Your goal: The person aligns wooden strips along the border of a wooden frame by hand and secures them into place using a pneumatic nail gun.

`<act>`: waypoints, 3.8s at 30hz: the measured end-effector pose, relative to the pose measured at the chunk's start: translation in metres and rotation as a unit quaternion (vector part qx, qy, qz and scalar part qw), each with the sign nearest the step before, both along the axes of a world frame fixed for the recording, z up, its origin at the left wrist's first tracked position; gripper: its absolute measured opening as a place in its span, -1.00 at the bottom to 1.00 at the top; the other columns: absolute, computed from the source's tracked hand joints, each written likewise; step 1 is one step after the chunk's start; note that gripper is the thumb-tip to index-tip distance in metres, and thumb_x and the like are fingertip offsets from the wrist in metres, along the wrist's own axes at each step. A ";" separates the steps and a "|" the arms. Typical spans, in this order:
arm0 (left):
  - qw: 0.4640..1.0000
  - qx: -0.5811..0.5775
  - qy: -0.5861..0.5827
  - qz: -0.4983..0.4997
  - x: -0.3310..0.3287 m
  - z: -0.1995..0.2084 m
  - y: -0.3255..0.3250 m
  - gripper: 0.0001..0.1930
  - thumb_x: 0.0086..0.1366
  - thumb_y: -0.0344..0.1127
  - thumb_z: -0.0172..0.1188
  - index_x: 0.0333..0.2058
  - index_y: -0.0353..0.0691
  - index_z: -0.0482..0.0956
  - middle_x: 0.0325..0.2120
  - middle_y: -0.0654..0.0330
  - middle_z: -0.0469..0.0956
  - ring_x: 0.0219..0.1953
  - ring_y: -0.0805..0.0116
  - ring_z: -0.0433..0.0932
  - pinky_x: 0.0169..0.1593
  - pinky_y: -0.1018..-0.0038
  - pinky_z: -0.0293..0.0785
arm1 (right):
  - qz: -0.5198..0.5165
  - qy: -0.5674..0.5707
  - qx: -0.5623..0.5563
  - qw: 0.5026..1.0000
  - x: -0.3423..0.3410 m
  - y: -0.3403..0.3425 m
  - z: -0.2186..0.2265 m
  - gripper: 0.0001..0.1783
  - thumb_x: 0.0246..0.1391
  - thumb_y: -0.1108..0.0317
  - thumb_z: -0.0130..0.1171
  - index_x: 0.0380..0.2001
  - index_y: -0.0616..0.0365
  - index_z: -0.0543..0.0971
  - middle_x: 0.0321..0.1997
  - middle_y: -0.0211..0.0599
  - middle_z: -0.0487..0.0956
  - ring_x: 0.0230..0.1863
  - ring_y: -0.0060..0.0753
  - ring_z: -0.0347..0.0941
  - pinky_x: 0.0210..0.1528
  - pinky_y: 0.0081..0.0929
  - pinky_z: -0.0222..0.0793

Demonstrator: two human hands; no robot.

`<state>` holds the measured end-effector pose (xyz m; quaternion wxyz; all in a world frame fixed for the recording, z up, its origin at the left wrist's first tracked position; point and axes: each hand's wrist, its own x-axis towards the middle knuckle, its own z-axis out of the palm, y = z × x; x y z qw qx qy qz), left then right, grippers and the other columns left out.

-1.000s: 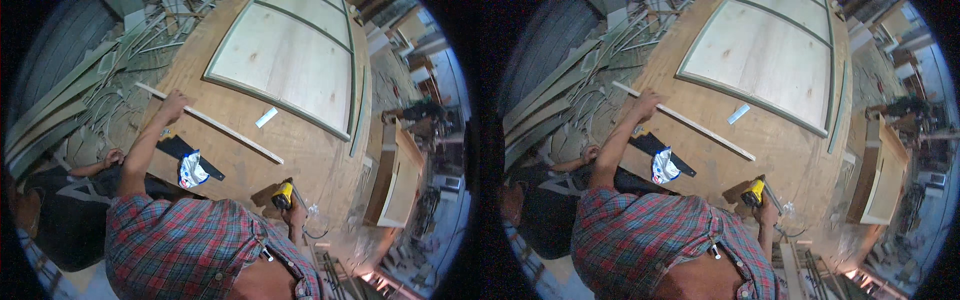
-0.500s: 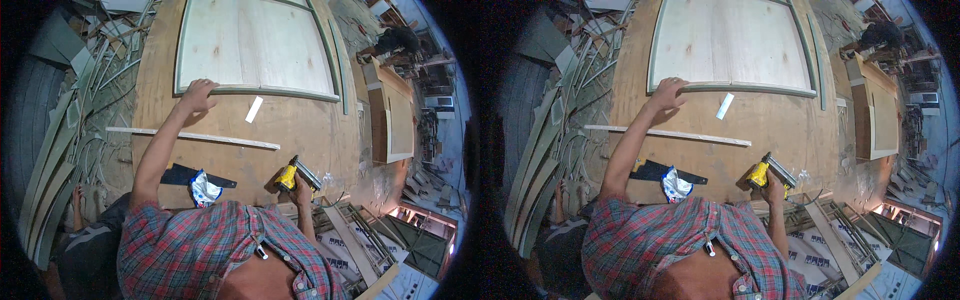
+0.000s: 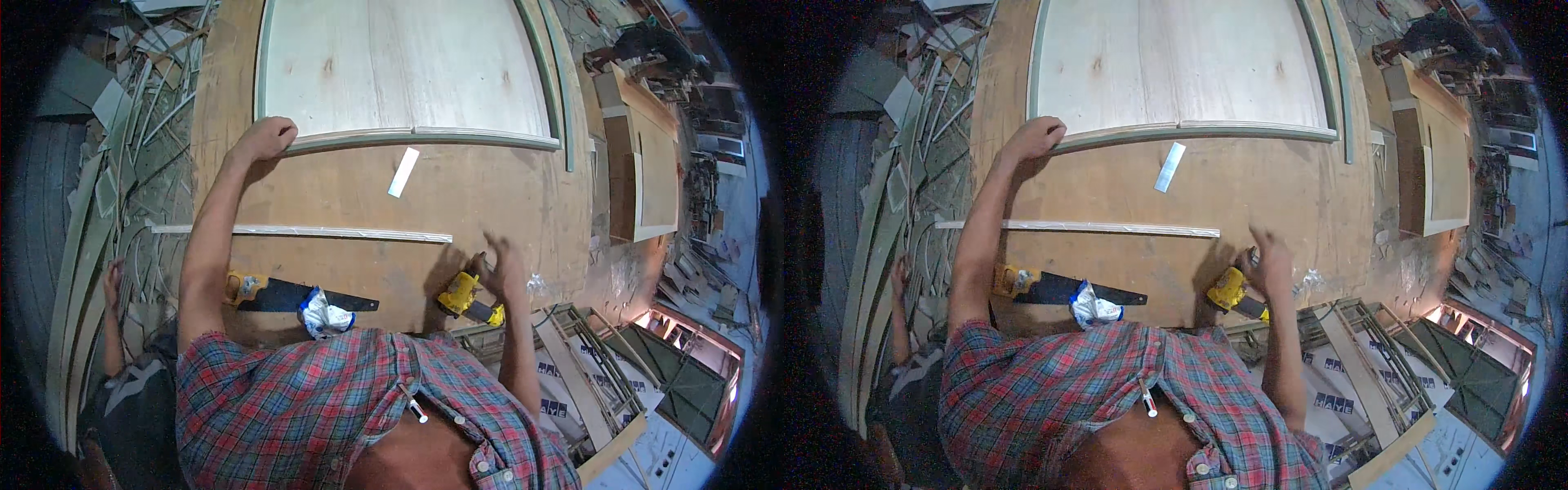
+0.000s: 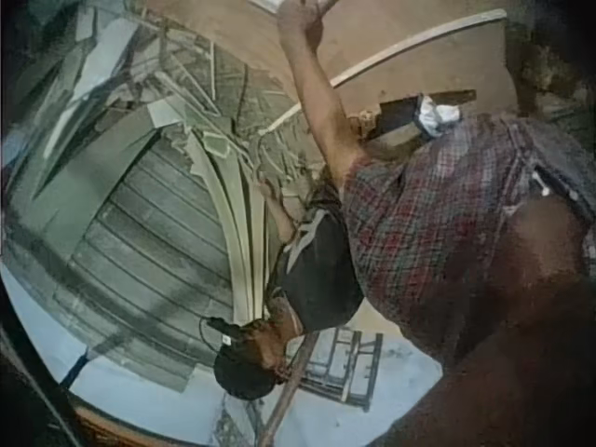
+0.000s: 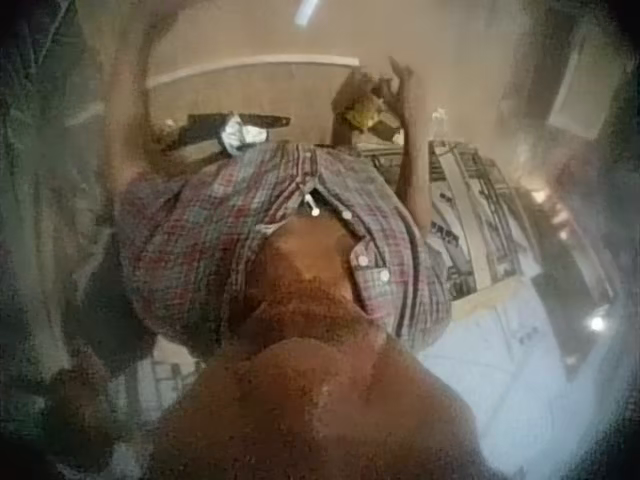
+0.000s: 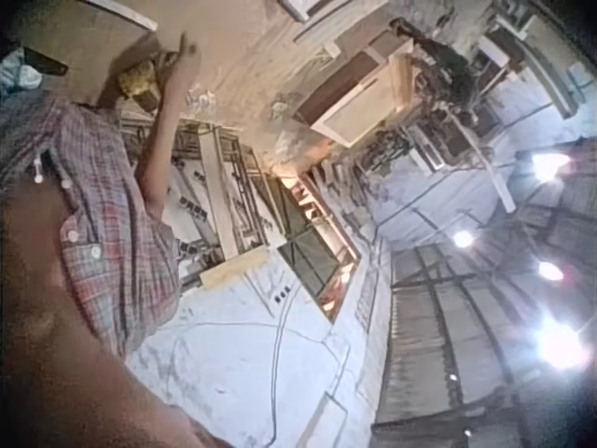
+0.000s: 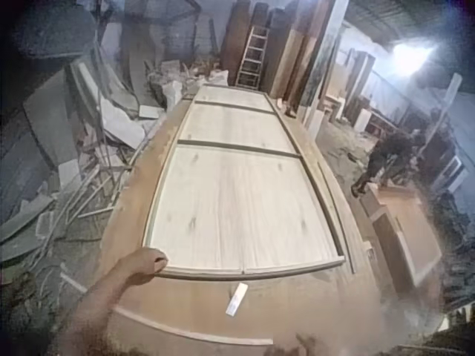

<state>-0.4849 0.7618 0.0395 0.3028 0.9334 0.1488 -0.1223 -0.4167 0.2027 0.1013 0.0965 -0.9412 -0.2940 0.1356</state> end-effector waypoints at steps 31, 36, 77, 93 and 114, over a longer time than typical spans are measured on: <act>0.994 -0.073 0.051 -0.063 0.010 0.005 0.005 -0.73 0.24 -0.20 0.16 -0.36 -0.35 0.61 -0.42 -0.02 0.61 -0.39 0.19 0.55 -0.26 0.28 0.46 | 0.301 0.135 0.094 0.939 0.177 0.266 -0.077 -0.77 0.08 0.11 0.26 -0.24 -0.08 0.70 -0.30 -0.29 0.66 -0.18 -0.19 0.59 0.06 -0.12 0.27; 0.996 -0.066 0.037 -0.052 0.004 0.005 0.003 -0.74 0.22 -0.18 0.24 -0.35 -0.30 0.65 -0.44 0.04 0.64 -0.40 0.22 0.58 -0.25 0.32 0.50 | 0.317 0.114 0.068 0.939 0.174 0.267 -0.075 -0.77 0.09 0.10 0.27 -0.21 -0.14 0.71 -0.30 -0.31 0.66 -0.18 -0.24 0.60 0.07 -0.14 0.25; 0.957 0.234 0.024 -0.167 0.015 0.031 -0.057 -0.78 0.10 -0.29 0.30 -0.28 -0.19 0.55 -0.26 0.05 0.60 -0.09 0.01 0.57 0.00 0.12 0.45 | -0.002 -0.095 0.297 0.950 0.084 0.102 -0.033 -0.60 0.08 0.33 0.27 0.04 0.00 0.59 -0.03 -0.02 0.58 0.05 0.01 0.47 0.13 -0.10 0.35; 0.922 0.349 0.091 -0.141 0.035 0.023 -0.098 -0.65 0.08 -0.21 0.35 -0.16 -0.16 0.55 -0.24 0.07 0.63 -0.11 0.07 0.61 -0.03 0.18 0.49 | -0.138 0.018 0.155 0.978 -0.125 -0.111 -0.046 -0.22 -0.08 0.20 0.27 0.27 0.09 0.33 0.08 -0.10 0.48 0.15 -0.01 0.35 0.21 0.01 0.12; 0.923 0.341 0.107 -0.143 0.058 0.002 -0.106 -0.64 0.10 -0.17 0.34 -0.16 -0.17 0.53 -0.24 0.04 0.66 -0.14 0.06 0.65 -0.11 0.16 0.59 | 0.088 0.097 0.013 0.991 -0.074 -0.089 -0.048 -0.03 -0.16 0.08 0.34 0.28 0.32 0.20 0.10 0.17 0.48 0.15 0.17 0.42 0.16 -0.04 0.34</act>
